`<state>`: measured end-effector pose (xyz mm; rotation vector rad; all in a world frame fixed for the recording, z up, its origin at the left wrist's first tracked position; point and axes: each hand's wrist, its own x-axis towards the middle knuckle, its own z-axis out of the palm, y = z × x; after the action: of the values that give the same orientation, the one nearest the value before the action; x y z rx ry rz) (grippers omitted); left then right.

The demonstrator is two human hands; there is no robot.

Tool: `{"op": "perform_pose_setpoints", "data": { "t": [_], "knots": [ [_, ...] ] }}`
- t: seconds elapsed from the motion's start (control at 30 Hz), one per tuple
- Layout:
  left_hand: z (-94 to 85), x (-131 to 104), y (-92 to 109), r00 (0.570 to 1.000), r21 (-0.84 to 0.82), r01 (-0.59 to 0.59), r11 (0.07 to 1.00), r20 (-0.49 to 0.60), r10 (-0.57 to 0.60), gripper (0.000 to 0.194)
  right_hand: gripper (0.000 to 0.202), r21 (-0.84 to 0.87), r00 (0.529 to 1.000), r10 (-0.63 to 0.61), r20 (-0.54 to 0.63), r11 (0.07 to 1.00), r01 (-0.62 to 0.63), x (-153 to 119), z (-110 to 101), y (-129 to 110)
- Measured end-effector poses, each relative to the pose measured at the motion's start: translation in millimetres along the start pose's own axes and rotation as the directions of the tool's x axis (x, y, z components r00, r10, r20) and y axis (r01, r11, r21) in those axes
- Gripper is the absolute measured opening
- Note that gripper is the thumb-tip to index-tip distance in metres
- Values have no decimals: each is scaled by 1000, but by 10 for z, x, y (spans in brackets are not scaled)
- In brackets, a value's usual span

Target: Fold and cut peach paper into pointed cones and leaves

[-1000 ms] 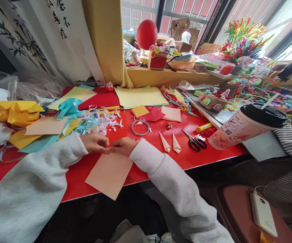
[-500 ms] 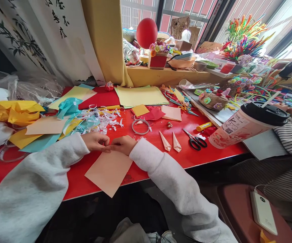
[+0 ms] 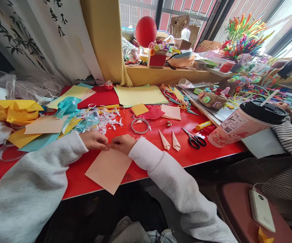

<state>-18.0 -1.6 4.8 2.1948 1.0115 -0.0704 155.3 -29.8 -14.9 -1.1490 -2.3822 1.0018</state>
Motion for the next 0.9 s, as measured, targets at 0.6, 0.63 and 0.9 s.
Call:
{"op": "perform_pose_setpoints", "data": {
  "t": [0.6,0.63,0.9],
  "knots": [
    [-6,6,-21,1000,14,1,1000,-29,0,27,21,48,999,-16,-39,999,17,7,12,33],
    [-7,4,-15,1000,13,-6,1000,-31,7,28,20,52,999,-22,-42,998,25,9,14,41],
    [-15,-12,19,999,19,10,1000,-48,-9,30,21,58,997,-28,-76,998,32,14,20,34]
  ]
}}
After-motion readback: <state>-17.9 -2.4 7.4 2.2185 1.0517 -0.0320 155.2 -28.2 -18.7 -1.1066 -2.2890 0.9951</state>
